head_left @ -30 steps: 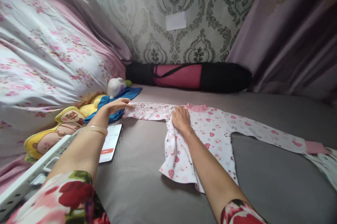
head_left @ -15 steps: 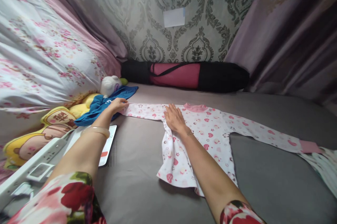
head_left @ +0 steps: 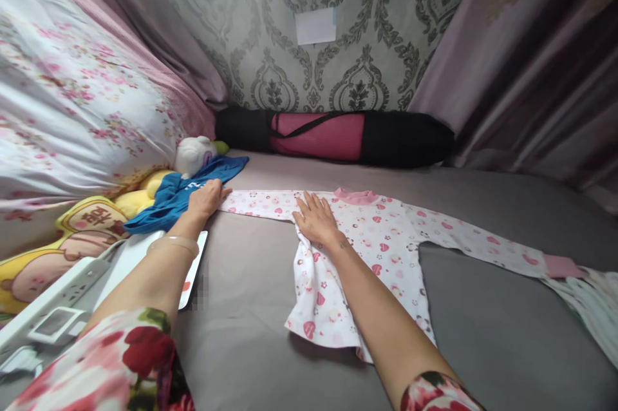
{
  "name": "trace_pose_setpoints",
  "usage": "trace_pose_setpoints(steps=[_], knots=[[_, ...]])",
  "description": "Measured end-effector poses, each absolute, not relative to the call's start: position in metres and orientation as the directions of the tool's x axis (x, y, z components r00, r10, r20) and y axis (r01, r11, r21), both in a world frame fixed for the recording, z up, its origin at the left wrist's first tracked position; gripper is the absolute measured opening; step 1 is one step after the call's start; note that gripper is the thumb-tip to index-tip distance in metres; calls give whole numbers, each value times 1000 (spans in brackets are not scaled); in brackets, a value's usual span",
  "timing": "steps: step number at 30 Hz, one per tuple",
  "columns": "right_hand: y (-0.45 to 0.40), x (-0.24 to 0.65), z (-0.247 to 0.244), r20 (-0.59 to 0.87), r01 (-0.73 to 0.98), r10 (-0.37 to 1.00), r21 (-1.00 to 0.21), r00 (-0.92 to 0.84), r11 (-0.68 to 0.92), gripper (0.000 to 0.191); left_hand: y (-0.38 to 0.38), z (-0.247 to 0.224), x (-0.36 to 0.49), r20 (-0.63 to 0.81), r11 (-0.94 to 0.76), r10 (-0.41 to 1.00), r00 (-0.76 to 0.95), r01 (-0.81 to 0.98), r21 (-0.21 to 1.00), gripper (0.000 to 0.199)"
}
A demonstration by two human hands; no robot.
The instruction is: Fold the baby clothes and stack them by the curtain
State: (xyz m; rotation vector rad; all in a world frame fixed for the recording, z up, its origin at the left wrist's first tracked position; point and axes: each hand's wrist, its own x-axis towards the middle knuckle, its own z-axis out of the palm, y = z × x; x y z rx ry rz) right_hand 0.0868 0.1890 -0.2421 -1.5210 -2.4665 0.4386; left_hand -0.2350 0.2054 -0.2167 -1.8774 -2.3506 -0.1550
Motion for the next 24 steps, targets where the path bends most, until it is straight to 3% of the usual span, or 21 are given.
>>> trace_pose_setpoints(steps=[5, 9, 10, 13, 15, 17, 20, 24], knots=[[189, 86, -243, 20, 833, 897, -361, -442, 418, 58, 211, -199, -210, 177, 222, 962, -208, 973, -65, 24], [190, 86, -245, 33, 830, 896, -364, -442, 423, 58, 217, -200, -144, 197, 53, 980, -43, 998, -46, 23], [191, 86, -245, 39, 830, 896, -361, -442, 425, 58, 217, -205, -123, 185, -27, 982, 30, 999, -17, 25], [191, 86, -244, 31, 835, 890, -333, -454, 438, 58, 209, -227, -66, 179, -303, 949, 258, 906, 296, 35], [192, 86, -243, 6, 839, 883, -310, -469, 448, 60, 202, -239, -44, 193, -311, 949, 251, 852, 421, 40], [192, 86, -242, -3, 841, 882, -303, -472, 449, 60, 197, -246, -37, 201, -291, 954, 221, 835, 466, 42], [192, 86, -243, 22, 839, 889, -319, -458, 440, 58, 194, -248, -47, 175, -277, 959, 222, 857, 434, 46], [191, 85, -245, 52, 840, 895, -323, -444, 436, 57, 194, -250, -73, 104, -225, 974, 203, 930, 291, 53]])
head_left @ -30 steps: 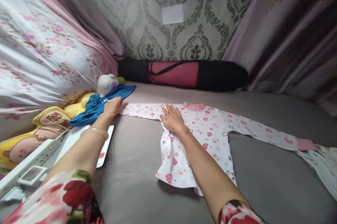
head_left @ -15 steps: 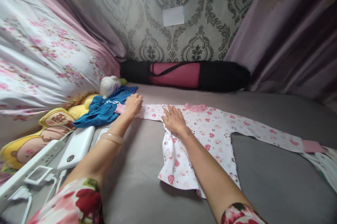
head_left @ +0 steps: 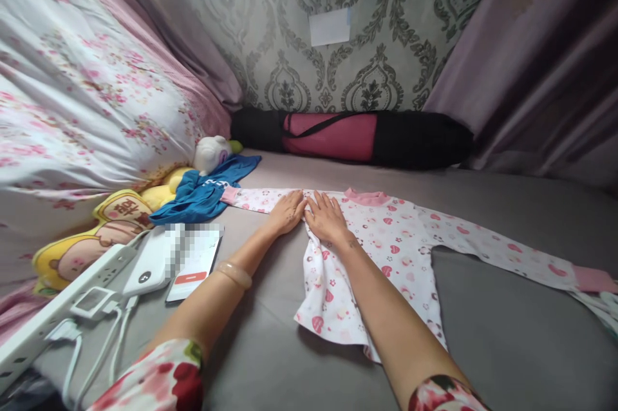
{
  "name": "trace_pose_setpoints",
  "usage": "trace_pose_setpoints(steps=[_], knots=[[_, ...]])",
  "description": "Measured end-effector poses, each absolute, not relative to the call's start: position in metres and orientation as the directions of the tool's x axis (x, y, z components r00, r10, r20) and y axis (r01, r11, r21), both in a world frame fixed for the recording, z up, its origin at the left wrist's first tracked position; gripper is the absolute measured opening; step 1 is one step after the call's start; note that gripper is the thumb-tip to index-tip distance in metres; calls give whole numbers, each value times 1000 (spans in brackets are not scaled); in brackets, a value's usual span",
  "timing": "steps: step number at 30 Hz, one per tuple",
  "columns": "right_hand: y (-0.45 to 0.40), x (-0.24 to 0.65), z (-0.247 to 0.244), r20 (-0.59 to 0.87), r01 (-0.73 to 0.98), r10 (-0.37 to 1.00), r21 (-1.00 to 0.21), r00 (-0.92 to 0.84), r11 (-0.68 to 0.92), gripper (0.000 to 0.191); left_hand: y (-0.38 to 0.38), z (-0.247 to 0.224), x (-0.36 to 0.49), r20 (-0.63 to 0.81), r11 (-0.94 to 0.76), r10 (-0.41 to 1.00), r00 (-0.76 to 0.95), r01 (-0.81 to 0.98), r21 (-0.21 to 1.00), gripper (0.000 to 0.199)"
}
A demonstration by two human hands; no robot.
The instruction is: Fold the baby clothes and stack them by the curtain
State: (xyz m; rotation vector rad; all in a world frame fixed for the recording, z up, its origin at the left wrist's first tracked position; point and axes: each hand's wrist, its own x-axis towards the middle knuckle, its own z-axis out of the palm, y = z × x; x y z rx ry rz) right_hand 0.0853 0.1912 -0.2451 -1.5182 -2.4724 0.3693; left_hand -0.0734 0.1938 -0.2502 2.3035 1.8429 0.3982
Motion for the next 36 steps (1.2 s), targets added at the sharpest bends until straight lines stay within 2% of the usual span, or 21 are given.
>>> trace_pose_setpoints(steps=[5, 15, 19, 22, 24, 26, 28, 31, 33, 36], knots=[[192, 86, -244, 27, 839, 892, -325, -452, 435, 58, 197, -258, -105, 65, -153, 987, 145, 981, 124, 57], [191, 86, -242, 8, 830, 892, -361, -452, 424, 58, 204, -253, -167, 50, 86, 995, -89, 995, 52, 61], [189, 87, -242, 41, 817, 895, -392, -444, 423, 57, 202, -254, -170, 138, 79, 987, -85, 996, 46, 56], [189, 89, -245, 107, 803, 902, -422, -417, 421, 55, 192, -249, -160, 270, 55, 961, -61, 998, 30, 49], [191, 91, -246, 166, 791, 910, -453, -379, 412, 50, 184, -244, -153, 366, 99, 926, -94, 995, 5, 45], [193, 91, -245, 187, 785, 921, -481, -342, 390, 44, 176, -239, -146, 381, 152, 916, -130, 988, -29, 41], [197, 92, -238, 128, 788, 922, -485, -365, 379, 42, 172, -232, -140, 273, 186, 948, -165, 981, -51, 39], [197, 97, -220, -91, 807, 890, -470, -447, 357, 50, 168, -222, -132, 103, 194, 977, -187, 979, -60, 37], [191, 107, -209, -219, 827, 860, -456, -461, 327, 56, 161, -215, -126, 69, 189, 980, -185, 980, -59, 37], [169, 134, -201, -268, 841, 845, -433, -463, 323, 56, 145, -213, -118, 24, 195, 981, -195, 980, -25, 38]])
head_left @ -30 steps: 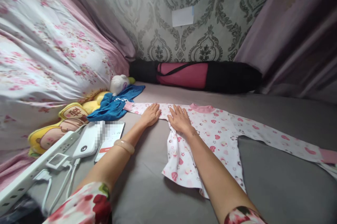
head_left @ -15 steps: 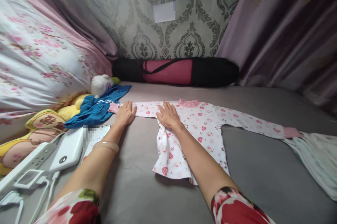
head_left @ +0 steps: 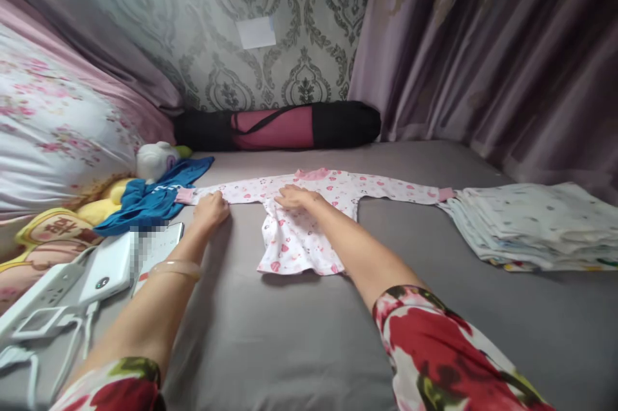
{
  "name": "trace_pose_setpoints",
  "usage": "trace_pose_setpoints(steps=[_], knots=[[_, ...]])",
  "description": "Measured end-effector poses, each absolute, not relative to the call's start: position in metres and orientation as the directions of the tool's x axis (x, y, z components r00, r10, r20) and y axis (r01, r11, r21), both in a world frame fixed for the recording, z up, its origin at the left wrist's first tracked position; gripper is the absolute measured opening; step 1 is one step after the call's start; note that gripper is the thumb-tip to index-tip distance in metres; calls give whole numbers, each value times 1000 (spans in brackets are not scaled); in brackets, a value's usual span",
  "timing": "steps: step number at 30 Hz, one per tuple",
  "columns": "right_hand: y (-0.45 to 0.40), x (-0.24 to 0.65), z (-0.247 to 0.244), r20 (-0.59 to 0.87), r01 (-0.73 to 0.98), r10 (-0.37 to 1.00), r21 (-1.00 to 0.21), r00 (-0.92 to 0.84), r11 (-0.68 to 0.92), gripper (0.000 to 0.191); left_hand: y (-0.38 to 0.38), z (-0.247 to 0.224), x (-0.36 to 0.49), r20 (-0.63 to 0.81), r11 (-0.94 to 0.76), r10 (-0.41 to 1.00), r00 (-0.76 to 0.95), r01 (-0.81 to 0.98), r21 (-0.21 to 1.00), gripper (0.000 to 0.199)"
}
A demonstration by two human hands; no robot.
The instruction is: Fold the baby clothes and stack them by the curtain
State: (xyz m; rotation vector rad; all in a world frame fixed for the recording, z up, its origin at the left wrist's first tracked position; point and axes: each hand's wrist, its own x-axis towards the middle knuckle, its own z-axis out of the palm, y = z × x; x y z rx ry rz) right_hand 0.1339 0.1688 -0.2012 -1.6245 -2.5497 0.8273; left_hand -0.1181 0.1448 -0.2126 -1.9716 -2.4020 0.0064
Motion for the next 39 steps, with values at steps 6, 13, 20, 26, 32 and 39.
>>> trace_pose_setpoints(steps=[6, 13, 20, 26, 32, 39], knots=[[114, 234, -210, -146, 817, 836, -353, -529, 456, 54, 103, -216, -107, 15, 114, 993, -117, 982, 152, 43], [110, 334, -212, 165, 840, 926, -391, -339, 377, 36, 24, -184, 16, 333, -684, 729, 598, 659, 313, 29], [124, 346, -231, 164, 865, 916, -303, -365, 399, 45, -19, -181, 118, 111, -914, 380, 918, 355, 196, 47], [128, 347, -240, 240, 845, 913, -357, -330, 399, 37, 2, -185, 111, 58, -854, 502, 863, 483, 195, 25], [134, 357, -246, 253, 811, 903, -401, -348, 425, 34, 0, -190, 115, 414, -676, 737, 535, 599, 429, 16], [130, 358, -246, 264, 818, 905, -395, -334, 417, 36, -17, -199, 139, 212, -389, 917, 339, 630, 672, 20]])
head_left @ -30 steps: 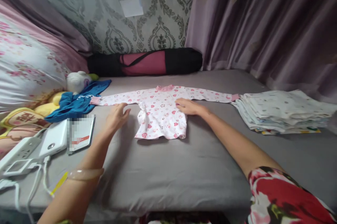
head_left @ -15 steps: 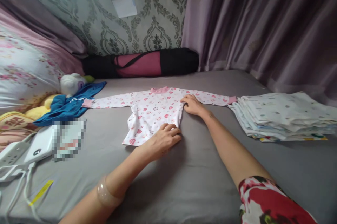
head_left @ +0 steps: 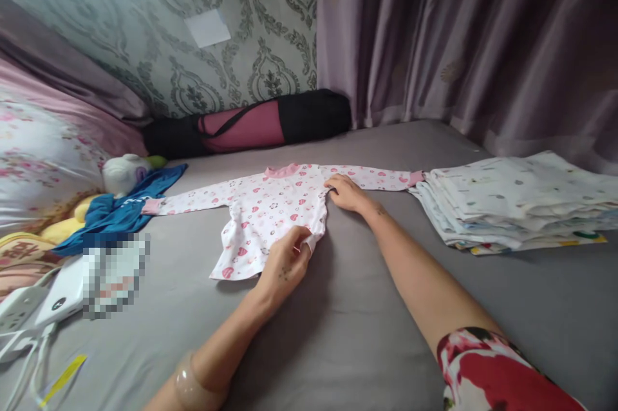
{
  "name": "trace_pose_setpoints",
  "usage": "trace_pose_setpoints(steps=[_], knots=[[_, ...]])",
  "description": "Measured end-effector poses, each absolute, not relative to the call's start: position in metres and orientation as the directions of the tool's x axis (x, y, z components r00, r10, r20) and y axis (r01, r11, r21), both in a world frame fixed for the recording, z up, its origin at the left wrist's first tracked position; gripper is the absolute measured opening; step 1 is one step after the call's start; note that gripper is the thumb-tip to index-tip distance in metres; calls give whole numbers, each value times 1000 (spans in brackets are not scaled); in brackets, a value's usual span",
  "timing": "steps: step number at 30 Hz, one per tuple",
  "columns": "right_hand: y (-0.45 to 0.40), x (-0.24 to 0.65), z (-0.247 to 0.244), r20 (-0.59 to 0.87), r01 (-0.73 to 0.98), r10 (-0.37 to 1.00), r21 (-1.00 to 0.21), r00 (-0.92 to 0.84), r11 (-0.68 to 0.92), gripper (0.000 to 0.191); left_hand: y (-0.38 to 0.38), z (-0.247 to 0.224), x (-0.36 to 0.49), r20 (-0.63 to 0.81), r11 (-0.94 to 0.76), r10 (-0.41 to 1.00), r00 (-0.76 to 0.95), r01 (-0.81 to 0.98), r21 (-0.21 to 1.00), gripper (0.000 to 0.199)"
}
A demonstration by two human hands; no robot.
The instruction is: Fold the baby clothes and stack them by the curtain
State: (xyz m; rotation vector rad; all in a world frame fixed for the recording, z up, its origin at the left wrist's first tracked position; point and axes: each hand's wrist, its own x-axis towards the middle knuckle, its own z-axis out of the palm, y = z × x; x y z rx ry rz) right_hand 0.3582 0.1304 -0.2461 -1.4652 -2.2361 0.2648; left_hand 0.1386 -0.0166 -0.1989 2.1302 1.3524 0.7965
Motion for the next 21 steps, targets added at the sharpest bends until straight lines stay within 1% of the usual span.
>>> trace_pose_setpoints(steps=[3, 5, 6, 8, 11, 13, 15, 18, 21], knots=[[132, 358, -248, 281, 818, 903, -396, -325, 417, 25, -20, -208, 141, 156, -510, 837, 524, 647, 566, 40], [133, 359, -249, 281, 818, 902, -394, -326, 419, 23, -20, -213, 141, 141, -586, 782, 607, 641, 497, 45], [134, 359, -248, 280, 818, 901, -392, -330, 421, 23, -20, -214, 141, 141, -607, 768, 624, 641, 470, 44], [134, 361, -247, 278, 818, 900, -388, -336, 425, 25, -20, -215, 141, 167, -636, 754, 635, 641, 430, 36], [133, 362, -245, 273, 830, 901, -366, -336, 421, 31, -22, -214, 143, 260, -705, 701, 664, 593, 389, 22], [131, 361, -244, 273, 847, 907, -346, -321, 404, 34, -24, -213, 144, 314, -747, 658, 684, 541, 386, 22], [129, 361, -243, 281, 858, 911, -338, -301, 387, 36, -26, -214, 145, 338, -758, 642, 688, 501, 419, 22], [129, 360, -242, 295, 861, 914, -346, -278, 373, 37, -28, -218, 147, 333, -729, 664, 669, 481, 487, 24], [129, 359, -243, 294, 868, 919, -343, -263, 358, 36, -29, -222, 151, 338, -706, 691, 639, 495, 507, 24]])
